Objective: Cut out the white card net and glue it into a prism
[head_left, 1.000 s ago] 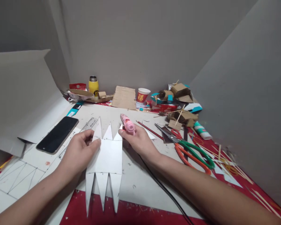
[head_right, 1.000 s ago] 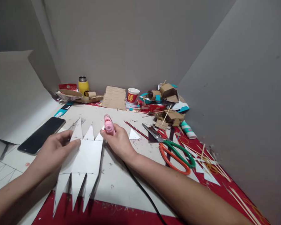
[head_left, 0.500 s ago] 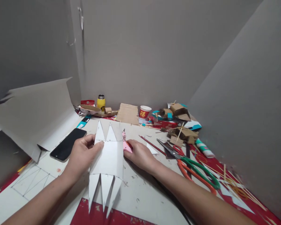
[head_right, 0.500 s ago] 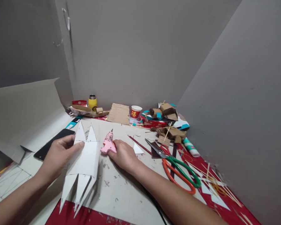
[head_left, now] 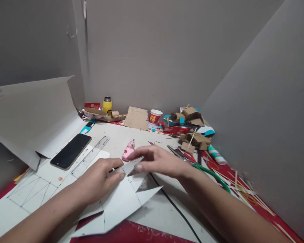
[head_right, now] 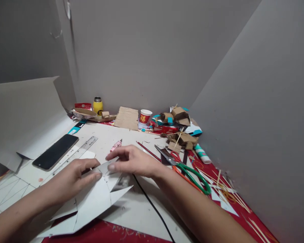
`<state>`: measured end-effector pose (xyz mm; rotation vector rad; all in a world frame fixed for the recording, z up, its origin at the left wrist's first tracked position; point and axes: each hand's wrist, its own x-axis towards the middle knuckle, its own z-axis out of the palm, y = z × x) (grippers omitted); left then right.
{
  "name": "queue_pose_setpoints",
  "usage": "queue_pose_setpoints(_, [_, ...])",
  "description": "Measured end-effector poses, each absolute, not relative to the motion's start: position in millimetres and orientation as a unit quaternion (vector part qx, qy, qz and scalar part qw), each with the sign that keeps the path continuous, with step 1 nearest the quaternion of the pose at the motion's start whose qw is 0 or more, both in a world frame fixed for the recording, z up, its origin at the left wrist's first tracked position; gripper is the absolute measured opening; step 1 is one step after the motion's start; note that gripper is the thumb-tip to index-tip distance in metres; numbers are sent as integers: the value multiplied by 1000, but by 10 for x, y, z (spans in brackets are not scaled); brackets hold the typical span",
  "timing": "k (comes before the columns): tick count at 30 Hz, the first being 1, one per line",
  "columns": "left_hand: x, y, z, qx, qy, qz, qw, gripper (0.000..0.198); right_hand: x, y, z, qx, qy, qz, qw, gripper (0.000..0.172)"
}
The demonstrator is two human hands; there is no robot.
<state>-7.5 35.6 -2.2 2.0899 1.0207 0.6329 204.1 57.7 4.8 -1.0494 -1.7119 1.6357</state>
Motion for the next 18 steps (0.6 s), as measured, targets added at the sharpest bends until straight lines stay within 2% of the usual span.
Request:
queue_pose_setpoints(2, [-69,348,-6,813,399,232,355,13,1992,537,-20,-374,-635,632,239,22])
queue_pose_setpoints(4, [-114,366,48,799,415,259,350,9,1949,531,-77,-383,-626,624,268,16])
queue_pose_setpoints(6, [-211,405,139,749,448,359,330,11,1925,562,-109,-410,-601,599,335,19])
queue_pose_setpoints(10, [-436,503,303,556,475,636,245,31,1933,666,-130,-444,-469,579,497,28])
queue_pose_setpoints(13, [-477,549,304,466,454,677,343,45,1941,678,-125,-439,-426,574,543,31])
queue_pose_setpoints(16, [-390,547,238,416,459,596,512,50,1920,621,-103,-434,-424,561,563,32])
queue_pose_setpoints(18, [-312,523,199,408,437,537,595,46,1898,578,-95,-433,-426,550,573,31])
